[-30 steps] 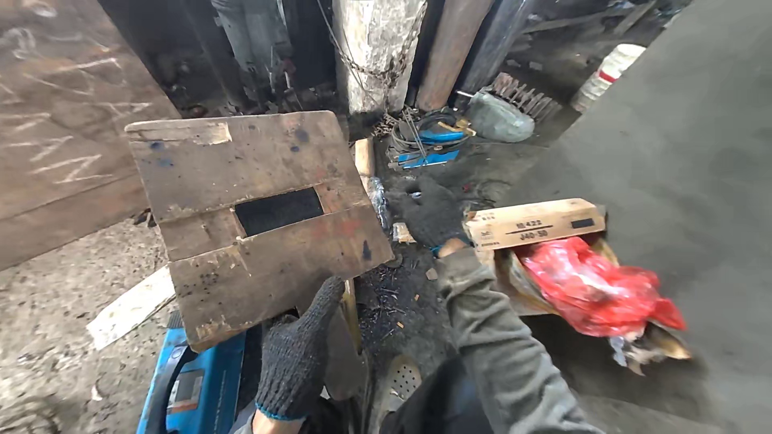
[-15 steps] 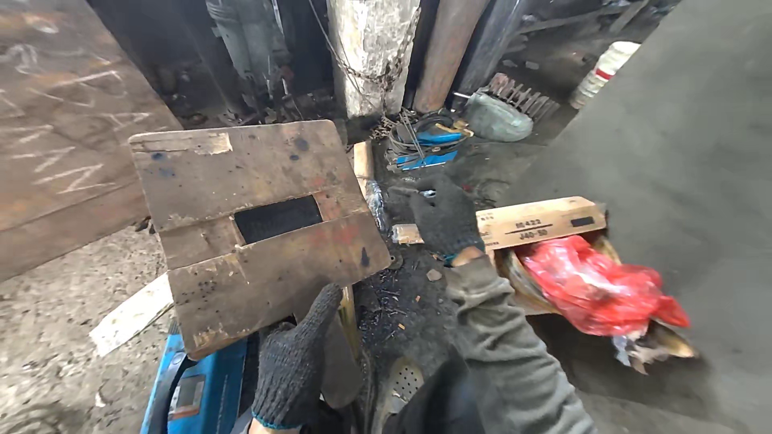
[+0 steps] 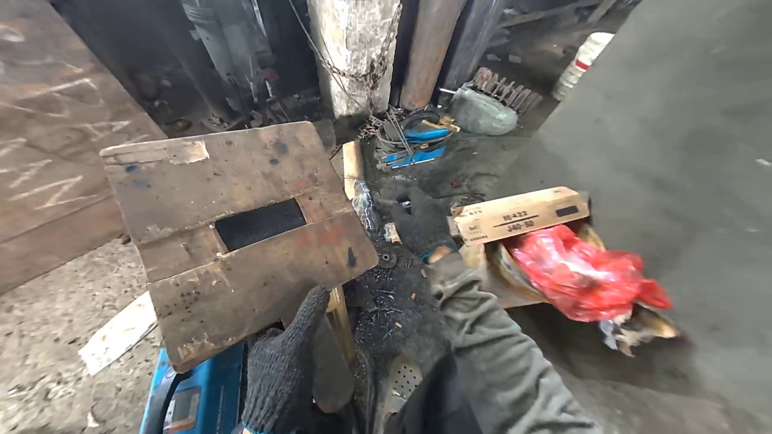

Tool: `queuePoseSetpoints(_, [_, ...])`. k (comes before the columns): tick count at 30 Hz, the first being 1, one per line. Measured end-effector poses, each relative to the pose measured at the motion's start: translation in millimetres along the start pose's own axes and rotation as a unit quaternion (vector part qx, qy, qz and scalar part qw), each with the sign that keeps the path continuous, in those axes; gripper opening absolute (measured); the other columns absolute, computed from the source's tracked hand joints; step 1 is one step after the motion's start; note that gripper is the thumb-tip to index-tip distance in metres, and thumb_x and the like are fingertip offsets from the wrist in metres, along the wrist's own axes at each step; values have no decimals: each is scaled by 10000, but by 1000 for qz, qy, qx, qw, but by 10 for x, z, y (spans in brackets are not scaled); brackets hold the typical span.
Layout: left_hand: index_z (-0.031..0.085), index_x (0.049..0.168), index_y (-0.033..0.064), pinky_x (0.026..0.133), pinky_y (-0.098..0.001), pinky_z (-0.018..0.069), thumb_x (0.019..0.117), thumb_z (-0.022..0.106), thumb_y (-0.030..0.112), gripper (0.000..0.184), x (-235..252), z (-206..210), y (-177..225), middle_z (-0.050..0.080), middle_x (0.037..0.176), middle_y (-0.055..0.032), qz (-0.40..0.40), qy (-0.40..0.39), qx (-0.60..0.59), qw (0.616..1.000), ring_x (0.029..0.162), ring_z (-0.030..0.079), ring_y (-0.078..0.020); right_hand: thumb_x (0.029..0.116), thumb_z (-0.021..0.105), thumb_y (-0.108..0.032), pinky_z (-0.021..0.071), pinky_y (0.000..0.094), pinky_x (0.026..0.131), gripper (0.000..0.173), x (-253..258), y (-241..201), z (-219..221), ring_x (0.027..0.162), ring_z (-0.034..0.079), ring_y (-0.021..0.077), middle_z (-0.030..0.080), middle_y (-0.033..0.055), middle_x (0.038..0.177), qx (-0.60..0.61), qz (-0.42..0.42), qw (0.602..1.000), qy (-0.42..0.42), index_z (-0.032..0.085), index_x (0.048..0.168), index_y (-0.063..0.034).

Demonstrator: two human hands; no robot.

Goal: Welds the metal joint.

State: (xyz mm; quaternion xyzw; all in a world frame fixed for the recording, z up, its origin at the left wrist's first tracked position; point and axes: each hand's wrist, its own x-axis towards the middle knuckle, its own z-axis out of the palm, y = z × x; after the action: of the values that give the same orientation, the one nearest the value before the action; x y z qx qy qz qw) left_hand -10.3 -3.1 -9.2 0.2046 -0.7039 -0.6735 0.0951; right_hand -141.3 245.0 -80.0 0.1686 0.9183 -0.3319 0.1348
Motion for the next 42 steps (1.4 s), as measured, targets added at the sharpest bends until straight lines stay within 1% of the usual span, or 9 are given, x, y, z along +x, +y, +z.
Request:
queuePoseSetpoints(5, [697,1120,53,771,-319,635,825,844,291,407,-5,6,23,757,947,-18,-10,14,10,1000,875,736,-117,1032,595,-320,539,521,813,349,-270,-82,-165,877,676,330,702,204,1015,-11,-46,995,83,682,1219,-38])
queuePoseSetpoints(10, [667,1179,27,791,-332,637,849,829,255,433,-38,25,37,754,977,-48,-3,-1,4,1000,895,737,-135,1054,577,-329,499,567,998,420,-181,-132,-78,1137,660,388,671,239,1259,40,-34,999,13,608,1368,-51])
queuePoseSetpoints(15, [671,1178,39,792,-322,635,843,834,261,433,-27,18,39,757,984,-37,-10,15,5,1000,903,735,-119,999,616,-394,554,496,591,282,-359,-232,-265,646,649,251,675,101,833,82,-117,975,169,660,1197,-198])
queuePoseSetpoints(18, [641,1219,27,804,-317,635,842,834,246,477,-14,36,46,751,1010,-41,-2,11,-2,1000,927,732,-118,1036,589,-324,541,554,908,374,-245,-126,-132,1017,693,356,705,210,1140,13,-44,997,59,648,1293,-59])
queuePoseSetpoints(22, [619,1233,14,792,-306,624,831,841,235,510,-46,35,102,740,1008,-38,-18,24,27,999,908,722,-98,1097,409,-77,264,484,1217,419,-254,-143,-199,1477,384,405,429,321,1539,-170,51,968,-179,446,1439,161])
queuePoseSetpoints(27, [633,1223,25,806,-313,626,844,831,239,478,4,20,63,744,1008,-39,-14,24,16,999,924,724,-111,1025,605,-307,568,510,811,321,-316,-201,-169,898,703,308,714,183,1040,20,-66,994,85,673,1227,-67])
queuePoseSetpoints(31, [638,1193,9,774,-308,624,851,823,196,432,-31,40,89,743,979,-48,-15,18,1,1000,884,726,-115,1072,539,-223,411,555,1100,444,-353,-272,-218,1282,574,424,591,280,1387,4,-20,999,-25,517,1466,-20])
queuePoseSetpoints(36, [684,1151,47,770,-309,635,847,830,282,411,-17,3,59,758,952,-21,-5,26,24,999,871,736,-108,1015,599,-353,576,507,608,263,-412,-380,-284,676,674,246,704,97,879,57,-174,967,180,663,1202,-179])
queuePoseSetpoints(42, [692,1142,50,776,-325,637,835,834,269,403,-8,-6,44,759,954,-30,9,3,-1,1000,881,739,-126,1076,525,-256,453,546,1059,414,-281,-217,-159,1217,619,405,641,285,1292,-108,-27,991,-69,610,1318,70])
